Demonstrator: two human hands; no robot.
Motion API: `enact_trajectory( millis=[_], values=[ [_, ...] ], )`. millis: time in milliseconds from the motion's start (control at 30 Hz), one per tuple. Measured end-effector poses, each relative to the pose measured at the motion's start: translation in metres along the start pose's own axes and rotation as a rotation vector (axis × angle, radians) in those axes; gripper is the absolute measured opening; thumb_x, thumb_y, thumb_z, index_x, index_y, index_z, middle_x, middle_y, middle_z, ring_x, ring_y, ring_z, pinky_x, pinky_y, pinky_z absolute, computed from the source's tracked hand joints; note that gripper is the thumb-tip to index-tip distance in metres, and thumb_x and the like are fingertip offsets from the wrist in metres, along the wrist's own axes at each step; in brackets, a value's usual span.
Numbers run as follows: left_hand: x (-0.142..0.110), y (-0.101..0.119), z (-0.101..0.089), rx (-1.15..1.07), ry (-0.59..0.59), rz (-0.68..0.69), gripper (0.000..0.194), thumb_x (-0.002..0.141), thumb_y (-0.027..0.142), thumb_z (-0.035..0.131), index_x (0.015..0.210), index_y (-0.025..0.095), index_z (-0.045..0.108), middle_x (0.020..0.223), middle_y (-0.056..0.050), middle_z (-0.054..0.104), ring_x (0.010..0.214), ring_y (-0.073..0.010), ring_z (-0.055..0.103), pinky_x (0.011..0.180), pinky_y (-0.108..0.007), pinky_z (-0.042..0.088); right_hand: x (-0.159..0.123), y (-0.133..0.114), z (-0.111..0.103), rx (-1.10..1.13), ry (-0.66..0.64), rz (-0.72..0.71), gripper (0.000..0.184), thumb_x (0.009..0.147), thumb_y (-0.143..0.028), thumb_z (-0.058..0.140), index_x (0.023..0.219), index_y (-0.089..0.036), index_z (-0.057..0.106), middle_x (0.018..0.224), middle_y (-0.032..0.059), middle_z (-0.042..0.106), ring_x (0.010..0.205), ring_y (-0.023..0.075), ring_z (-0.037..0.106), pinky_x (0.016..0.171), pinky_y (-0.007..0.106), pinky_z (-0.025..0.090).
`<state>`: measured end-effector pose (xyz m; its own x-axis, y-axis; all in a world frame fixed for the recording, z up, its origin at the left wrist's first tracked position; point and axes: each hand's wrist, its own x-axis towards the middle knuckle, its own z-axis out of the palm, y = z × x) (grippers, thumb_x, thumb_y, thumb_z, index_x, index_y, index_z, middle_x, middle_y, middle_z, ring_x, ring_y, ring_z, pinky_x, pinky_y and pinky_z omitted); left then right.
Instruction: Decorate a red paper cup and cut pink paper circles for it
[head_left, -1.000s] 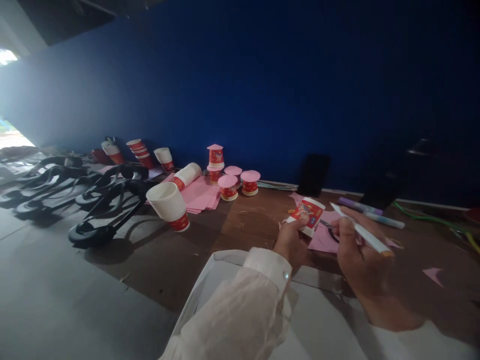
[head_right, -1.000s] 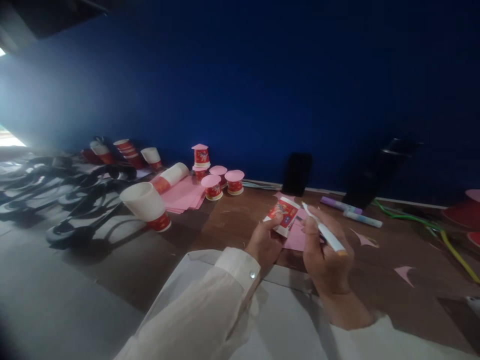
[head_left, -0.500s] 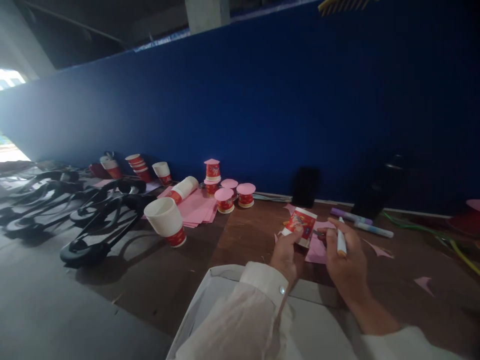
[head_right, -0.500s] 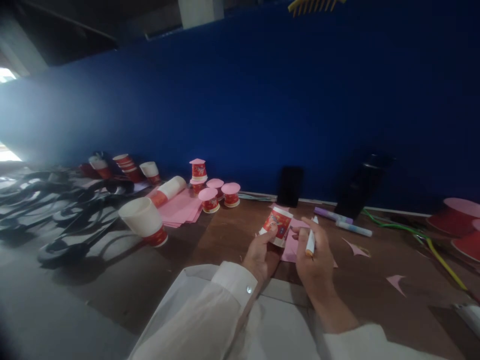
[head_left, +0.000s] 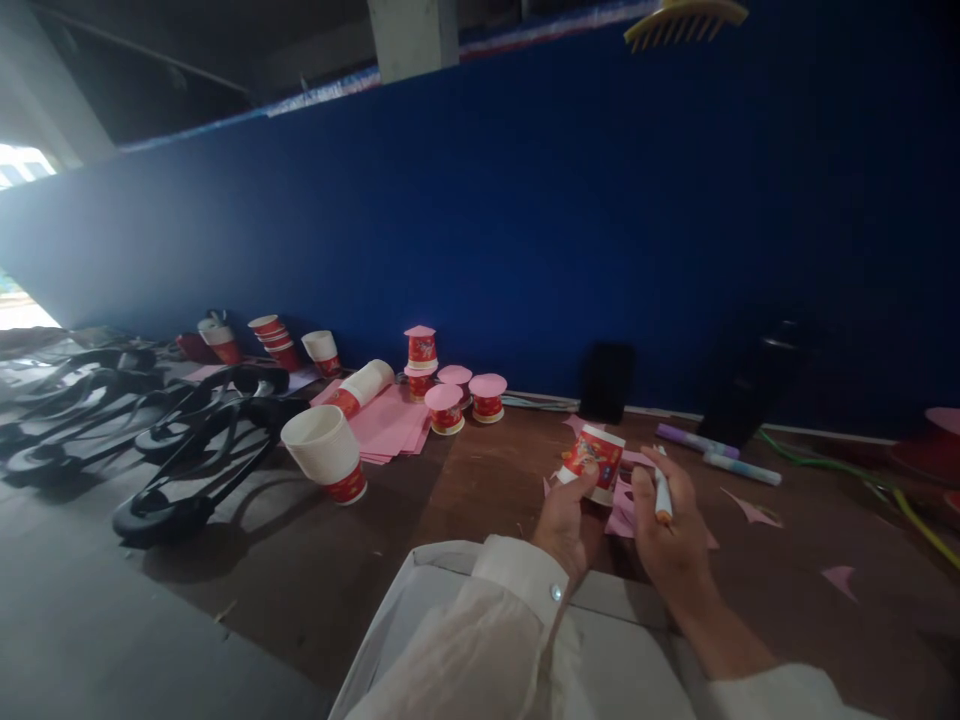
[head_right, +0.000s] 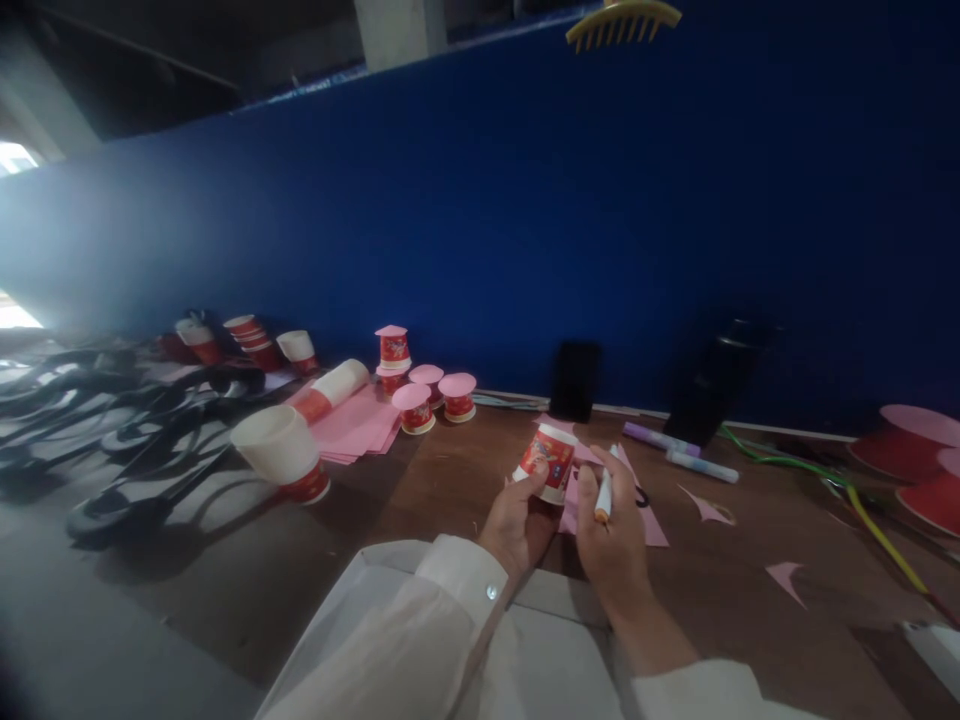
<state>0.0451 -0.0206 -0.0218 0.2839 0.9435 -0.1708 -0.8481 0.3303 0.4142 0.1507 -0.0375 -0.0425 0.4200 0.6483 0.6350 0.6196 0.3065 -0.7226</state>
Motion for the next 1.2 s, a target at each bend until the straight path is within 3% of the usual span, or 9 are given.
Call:
enact_trajectory(
  millis=[233,567,867,1200],
  values=[
    [0.009,-0.002,-0.002,-0.003,0.017,-0.015,0.032,0.069,0.023,0.087,0.096,0.015,0.074,0.1,-0.011,0.076,0.109,-0.0278,0.072,0.104,-0.04,0.053,0.002,0.002,0.003,0.008,-0.068,-0.028,0.043,0.101,-0.052,0.049,0.13,-0.022,0.059,0.127,0.0146,0.068,0.116,0.0274,0.066,0.101,0.05,0.053],
    [0.032,-0.004,0.003,0.035,0.076,-0.044,0.033,0.067,0.026,0.09,0.093,0.015,0.072,0.099,-0.012,0.076,0.105,-0.03,0.073,0.102,-0.043,0.054,0.009,0.026,0.013,-0.047,0.005,-0.134,0.042,0.101,-0.041,0.054,0.138,-0.021,0.055,0.133,0.0154,0.066,0.122,0.0296,0.065,0.105,0.053,0.051],
    [0.059,-0.008,0.007,-0.06,0.068,-0.13,0.029,0.072,0.022,0.087,0.096,0.016,0.072,0.099,-0.011,0.076,0.102,-0.0271,0.073,0.1,-0.04,0.057,0.022,0.036,0.021,-0.072,0.035,-0.089,0.039,0.1,-0.043,0.054,0.134,-0.022,0.058,0.127,0.0144,0.068,0.116,0.0312,0.067,0.101,0.055,0.054],
    [0.059,-0.011,-0.002,-0.034,0.111,-0.185,0.028,0.07,0.029,0.086,0.092,0.016,0.073,0.11,-0.015,0.075,0.111,-0.0325,0.07,0.102,-0.044,0.055,0.018,0.035,0.016,-0.091,0.012,-0.024,0.039,0.1,-0.041,0.054,0.135,-0.024,0.059,0.13,0.0136,0.068,0.121,0.0323,0.065,0.103,0.055,0.051]
  ],
)
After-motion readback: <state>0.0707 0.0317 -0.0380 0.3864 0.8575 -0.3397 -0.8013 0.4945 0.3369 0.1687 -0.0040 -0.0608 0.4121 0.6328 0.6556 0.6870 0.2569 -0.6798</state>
